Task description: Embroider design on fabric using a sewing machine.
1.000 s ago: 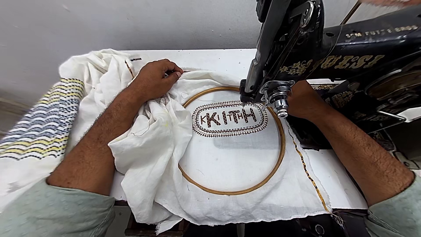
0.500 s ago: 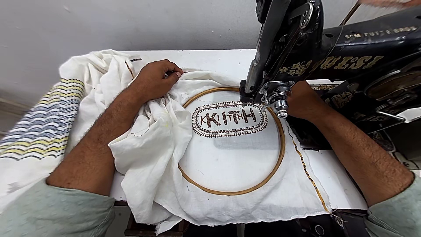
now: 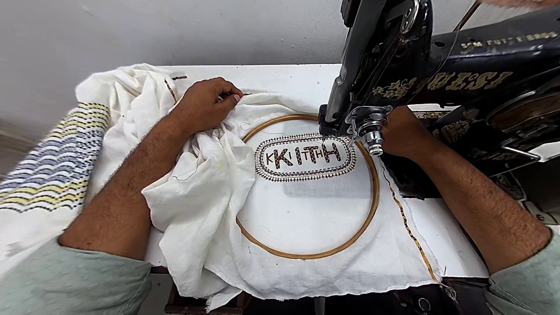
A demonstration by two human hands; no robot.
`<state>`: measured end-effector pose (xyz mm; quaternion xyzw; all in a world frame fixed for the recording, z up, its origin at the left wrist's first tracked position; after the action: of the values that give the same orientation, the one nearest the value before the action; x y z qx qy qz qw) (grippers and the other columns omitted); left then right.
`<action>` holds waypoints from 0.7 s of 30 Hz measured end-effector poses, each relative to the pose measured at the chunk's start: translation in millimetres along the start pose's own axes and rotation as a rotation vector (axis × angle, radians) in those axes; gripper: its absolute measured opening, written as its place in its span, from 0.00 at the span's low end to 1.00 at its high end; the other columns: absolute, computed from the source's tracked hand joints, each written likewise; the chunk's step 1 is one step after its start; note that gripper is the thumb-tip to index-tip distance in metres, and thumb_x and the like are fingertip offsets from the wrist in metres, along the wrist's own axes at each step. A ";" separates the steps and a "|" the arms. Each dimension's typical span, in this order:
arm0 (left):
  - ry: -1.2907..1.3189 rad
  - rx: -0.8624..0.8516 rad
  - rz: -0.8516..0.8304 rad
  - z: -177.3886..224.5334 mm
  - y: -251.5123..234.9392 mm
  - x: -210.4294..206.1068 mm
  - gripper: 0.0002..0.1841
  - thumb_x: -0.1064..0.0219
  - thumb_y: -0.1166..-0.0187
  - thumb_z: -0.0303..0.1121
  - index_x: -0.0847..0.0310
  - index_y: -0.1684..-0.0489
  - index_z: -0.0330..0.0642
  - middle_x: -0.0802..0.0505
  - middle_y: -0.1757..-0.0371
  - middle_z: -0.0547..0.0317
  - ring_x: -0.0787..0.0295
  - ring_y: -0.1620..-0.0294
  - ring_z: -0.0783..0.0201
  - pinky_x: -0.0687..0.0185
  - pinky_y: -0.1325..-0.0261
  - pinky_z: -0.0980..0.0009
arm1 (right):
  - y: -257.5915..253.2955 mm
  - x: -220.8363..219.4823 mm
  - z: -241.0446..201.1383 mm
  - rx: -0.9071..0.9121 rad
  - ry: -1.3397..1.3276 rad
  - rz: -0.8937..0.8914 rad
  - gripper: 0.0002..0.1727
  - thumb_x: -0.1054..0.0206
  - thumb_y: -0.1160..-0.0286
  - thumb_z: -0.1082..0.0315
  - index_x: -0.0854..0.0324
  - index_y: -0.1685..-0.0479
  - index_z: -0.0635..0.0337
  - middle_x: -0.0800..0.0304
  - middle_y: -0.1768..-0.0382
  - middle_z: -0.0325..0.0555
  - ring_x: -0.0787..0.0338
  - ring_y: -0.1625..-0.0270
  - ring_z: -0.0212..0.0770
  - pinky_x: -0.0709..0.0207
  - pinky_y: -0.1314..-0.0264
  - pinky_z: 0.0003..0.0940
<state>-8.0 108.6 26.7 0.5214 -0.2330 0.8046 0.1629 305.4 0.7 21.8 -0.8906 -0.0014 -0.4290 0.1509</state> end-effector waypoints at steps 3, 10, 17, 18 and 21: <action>-0.003 0.005 -0.003 -0.2 -0.1 0.2 0.17 0.47 0.07 0.36 0.13 0.42 0.36 0.10 0.45 0.44 0.12 0.48 0.52 0.20 0.41 0.48 | 0.4 -0.7 1.2 -0.026 0.013 -0.014 0.10 0.35 0.16 0.64 0.13 0.64 0.57 0.18 0.74 0.34 0.24 0.72 0.22 0.29 0.64 0.25; 0.003 -0.003 0.001 0.4 0.2 0.4 0.17 0.46 0.07 0.36 0.13 0.43 0.36 0.10 0.46 0.44 0.12 0.49 0.53 0.20 0.41 0.49 | -0.9 -1.4 4.0 -0.021 0.014 -0.009 0.11 0.35 0.16 0.62 0.13 0.64 0.57 0.17 0.73 0.34 0.23 0.71 0.22 0.28 0.63 0.25; -0.001 -0.011 0.002 0.1 0.1 0.4 0.17 0.47 0.07 0.36 0.13 0.43 0.36 0.10 0.46 0.44 0.12 0.49 0.53 0.20 0.42 0.49 | -0.7 -1.1 3.8 -0.022 0.007 -0.007 0.10 0.34 0.16 0.62 0.13 0.64 0.56 0.18 0.74 0.33 0.24 0.72 0.21 0.29 0.64 0.24; 0.000 -0.011 0.002 -0.2 0.1 0.3 0.17 0.47 0.08 0.35 0.13 0.43 0.36 0.10 0.46 0.44 0.12 0.50 0.53 0.20 0.43 0.49 | -0.7 -1.2 4.0 -0.025 0.007 -0.007 0.10 0.34 0.16 0.63 0.13 0.64 0.56 0.18 0.74 0.33 0.24 0.72 0.21 0.29 0.64 0.24; 0.003 -0.005 -0.002 -0.3 0.0 0.0 0.16 0.47 0.08 0.35 0.13 0.42 0.36 0.10 0.46 0.45 0.12 0.51 0.54 0.20 0.43 0.50 | 0.0 -1.1 3.4 -0.040 0.008 -0.015 0.10 0.34 0.16 0.63 0.13 0.64 0.56 0.18 0.74 0.33 0.24 0.72 0.21 0.30 0.64 0.24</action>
<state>-8.2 108.7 26.6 0.5199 -0.2342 0.8047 0.1651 307.4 1.7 18.9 -0.8918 0.0011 -0.4334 0.1300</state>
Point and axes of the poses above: each hand's wrist, its own y-axis away from the middle knuckle, its own x-axis out of the back of the hand, z = x × y, the point moved 9 cm from there along -y, towards the middle knuckle
